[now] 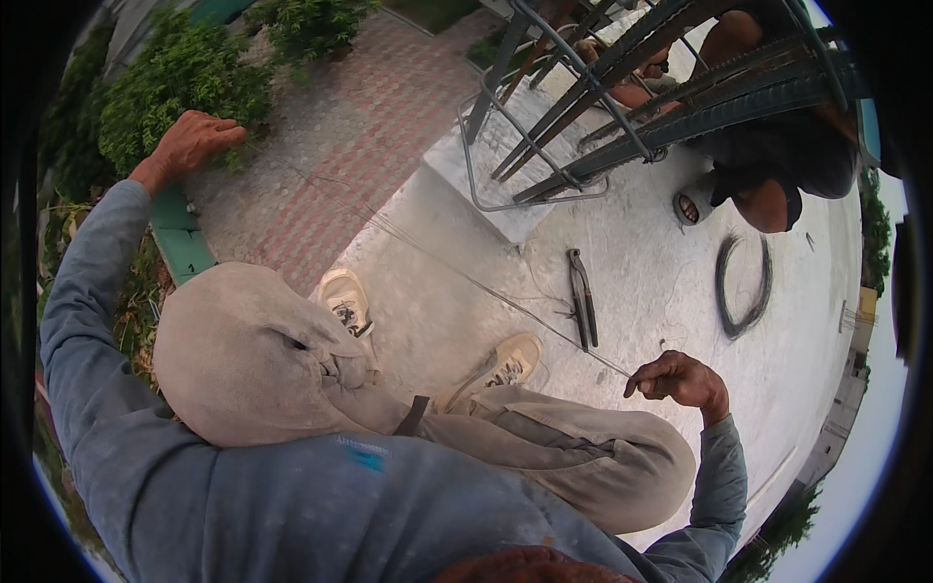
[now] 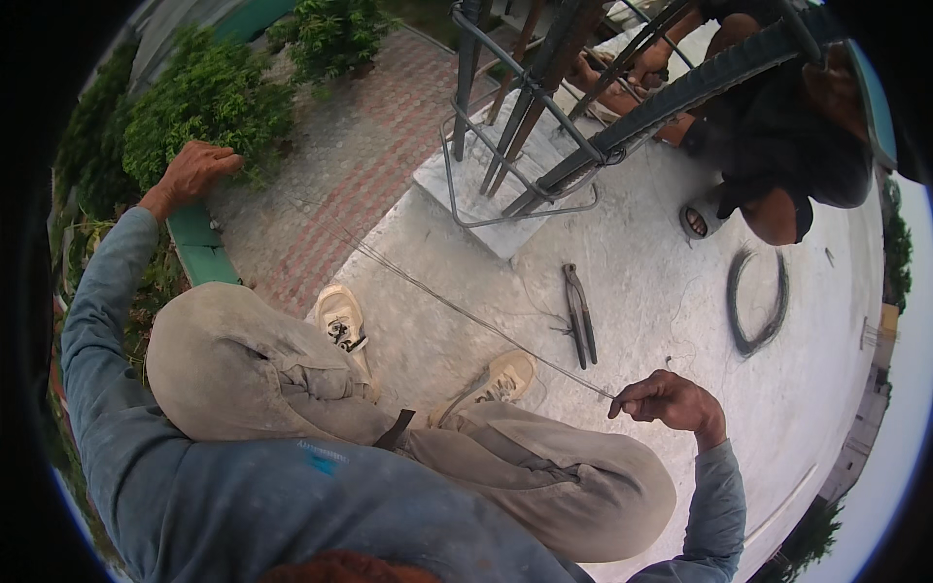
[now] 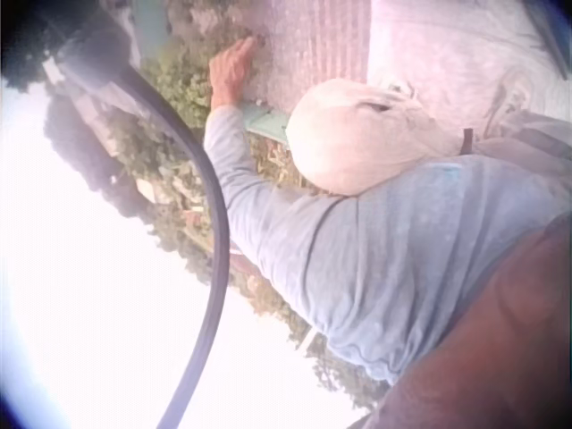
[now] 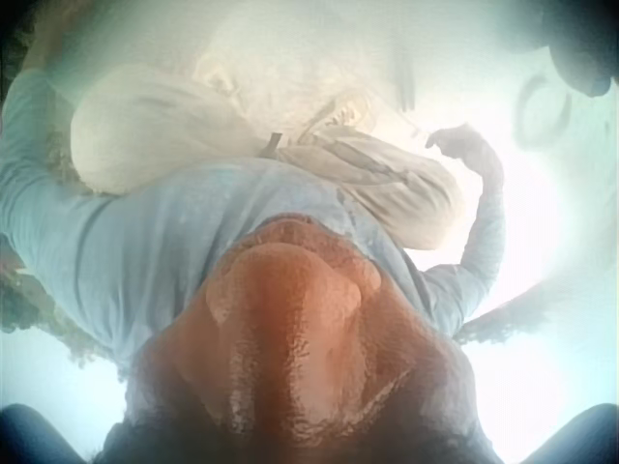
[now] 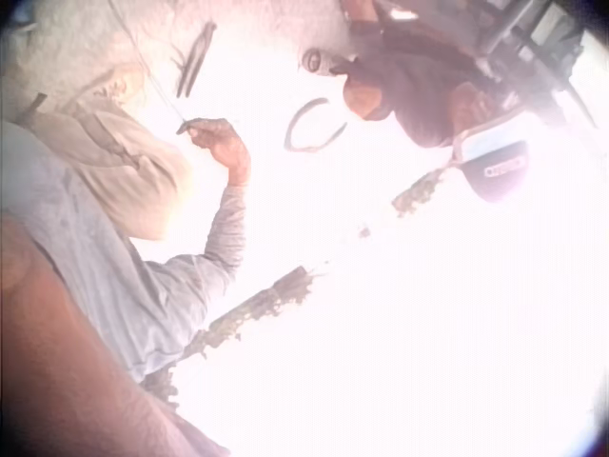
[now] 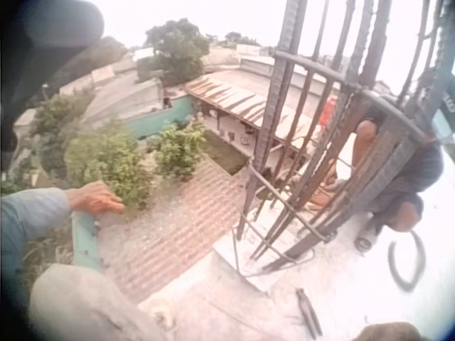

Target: The person ties rebar rods together using wire and pliers to form a rebar cage. They repeatedly wrap wire around intersecting rods and twist it tight with pliers. A second person assists by holding the structure steady.

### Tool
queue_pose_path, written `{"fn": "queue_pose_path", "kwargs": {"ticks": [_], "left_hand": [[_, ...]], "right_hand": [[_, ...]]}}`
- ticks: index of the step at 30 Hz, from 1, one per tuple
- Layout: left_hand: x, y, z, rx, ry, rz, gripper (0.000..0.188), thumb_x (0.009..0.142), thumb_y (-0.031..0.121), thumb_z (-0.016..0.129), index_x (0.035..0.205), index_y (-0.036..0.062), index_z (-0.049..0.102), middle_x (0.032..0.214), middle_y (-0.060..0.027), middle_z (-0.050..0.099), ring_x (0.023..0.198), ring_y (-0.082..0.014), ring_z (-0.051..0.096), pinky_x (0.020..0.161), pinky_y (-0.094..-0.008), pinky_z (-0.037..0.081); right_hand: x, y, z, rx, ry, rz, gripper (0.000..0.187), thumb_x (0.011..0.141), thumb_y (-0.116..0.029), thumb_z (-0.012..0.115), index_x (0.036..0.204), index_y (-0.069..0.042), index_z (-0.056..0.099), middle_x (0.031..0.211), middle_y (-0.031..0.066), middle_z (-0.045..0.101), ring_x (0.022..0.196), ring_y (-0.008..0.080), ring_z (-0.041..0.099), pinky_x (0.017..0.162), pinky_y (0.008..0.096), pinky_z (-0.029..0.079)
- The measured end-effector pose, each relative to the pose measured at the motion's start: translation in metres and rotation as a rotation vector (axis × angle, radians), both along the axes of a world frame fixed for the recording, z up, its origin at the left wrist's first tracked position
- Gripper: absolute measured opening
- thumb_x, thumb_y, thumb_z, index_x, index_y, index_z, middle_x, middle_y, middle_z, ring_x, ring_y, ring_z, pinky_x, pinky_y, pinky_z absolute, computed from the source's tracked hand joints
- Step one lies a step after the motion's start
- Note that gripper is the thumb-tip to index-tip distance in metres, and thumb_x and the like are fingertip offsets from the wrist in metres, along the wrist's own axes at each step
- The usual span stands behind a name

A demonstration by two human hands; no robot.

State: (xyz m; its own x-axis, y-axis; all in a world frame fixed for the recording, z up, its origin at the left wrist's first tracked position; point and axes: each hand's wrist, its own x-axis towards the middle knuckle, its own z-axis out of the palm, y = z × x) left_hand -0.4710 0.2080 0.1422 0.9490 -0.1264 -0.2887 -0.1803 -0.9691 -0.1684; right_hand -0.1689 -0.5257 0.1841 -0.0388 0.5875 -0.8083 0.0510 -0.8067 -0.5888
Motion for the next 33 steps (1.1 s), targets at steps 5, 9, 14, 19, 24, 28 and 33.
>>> {"fn": "queue_pose_path", "kwargs": {"ticks": [5,9,14,19,24,28,33], "left_hand": [[-0.065,0.004,-0.043,-0.100,-0.408,0.068,0.018,0.087,0.007,0.061,0.105,0.0075,0.061,0.090,-0.0118,0.067,0.082,-0.0384,0.068,0.071,-0.0501,0.051],[-0.084,0.012,-0.069,-0.083,-0.367,0.191,0.020,0.083,0.005,0.063,0.103,0.0056,0.061,0.092,-0.0118,0.068,0.084,-0.0391,0.068,0.076,-0.0499,0.054],[-0.078,0.014,-0.094,-0.163,-0.158,0.316,0.030,0.088,0.002,0.060,0.117,0.0088,0.068,0.100,-0.0126,0.068,0.099,-0.0366,0.067,0.098,-0.0528,0.051],[-0.028,-0.061,-0.093,-0.100,0.302,0.420,0.036,0.105,0.008,0.052,0.136,0.0174,0.069,0.152,-0.0097,0.052,0.145,-0.0303,0.045,0.127,-0.0545,0.033],[0.047,-0.214,-0.076,-1.353,0.180,0.185,0.053,0.109,0.046,0.049,0.142,0.0068,0.062,0.144,-0.0161,0.059,0.133,-0.0319,0.057,0.109,-0.0484,0.050],[0.069,-0.251,-0.072,-1.635,0.222,0.344,0.054,0.110,0.045,0.051,0.139,0.0007,0.063,0.116,-0.0128,0.073,0.092,-0.0250,0.068,0.083,-0.0387,0.056],[0.068,-0.208,-0.093,-1.393,-0.324,0.176,0.021,0.097,0.011,0.072,0.115,-0.0008,0.075,0.092,-0.0167,0.075,0.080,-0.0255,0.071,0.071,-0.0406,0.055]], "right_hand": [[0.036,0.031,0.027,0.484,-0.043,-0.653,0.024,0.101,-0.012,0.068,0.099,0.011,0.075,0.065,0.0019,0.055,0.057,0.0089,0.038,0.053,0.0291,0.029],[0.045,0.052,0.032,0.346,-0.317,-0.565,0.024,0.100,-0.016,0.069,0.098,0.008,0.075,0.066,-0.0003,0.053,0.057,0.0074,0.034,0.054,0.0276,0.026],[0.026,0.083,0.033,0.041,-0.341,-0.219,0.016,0.098,-0.011,0.069,0.101,0.003,0.077,0.067,0.0030,0.062,0.057,0.0110,0.046,0.055,0.0301,0.037],[-0.022,0.144,0.007,0.290,-0.513,0.423,0.015,0.100,-0.014,0.066,0.103,-0.005,0.078,0.094,0.0130,0.079,0.083,0.0299,0.075,0.076,0.0435,0.057],[-0.045,0.238,-0.019,0.545,-0.515,0.405,0.021,0.105,-0.021,0.059,0.103,-0.006,0.074,0.090,0.0130,0.076,0.079,0.0331,0.071,0.075,0.0452,0.054],[-0.038,0.292,-0.046,0.459,-0.450,0.136,0.024,0.106,-0.018,0.057,0.107,-0.003,0.075,0.076,0.0105,0.068,0.069,0.0188,0.060,0.067,0.0378,0.048],[-0.060,0.311,-0.069,0.213,-0.100,-0.270,0.030,0.108,-0.025,0.055,0.107,-0.001,0.072,0.070,0.0010,0.059,0.066,0.0106,0.051,0.064,0.0324,0.044]]}}
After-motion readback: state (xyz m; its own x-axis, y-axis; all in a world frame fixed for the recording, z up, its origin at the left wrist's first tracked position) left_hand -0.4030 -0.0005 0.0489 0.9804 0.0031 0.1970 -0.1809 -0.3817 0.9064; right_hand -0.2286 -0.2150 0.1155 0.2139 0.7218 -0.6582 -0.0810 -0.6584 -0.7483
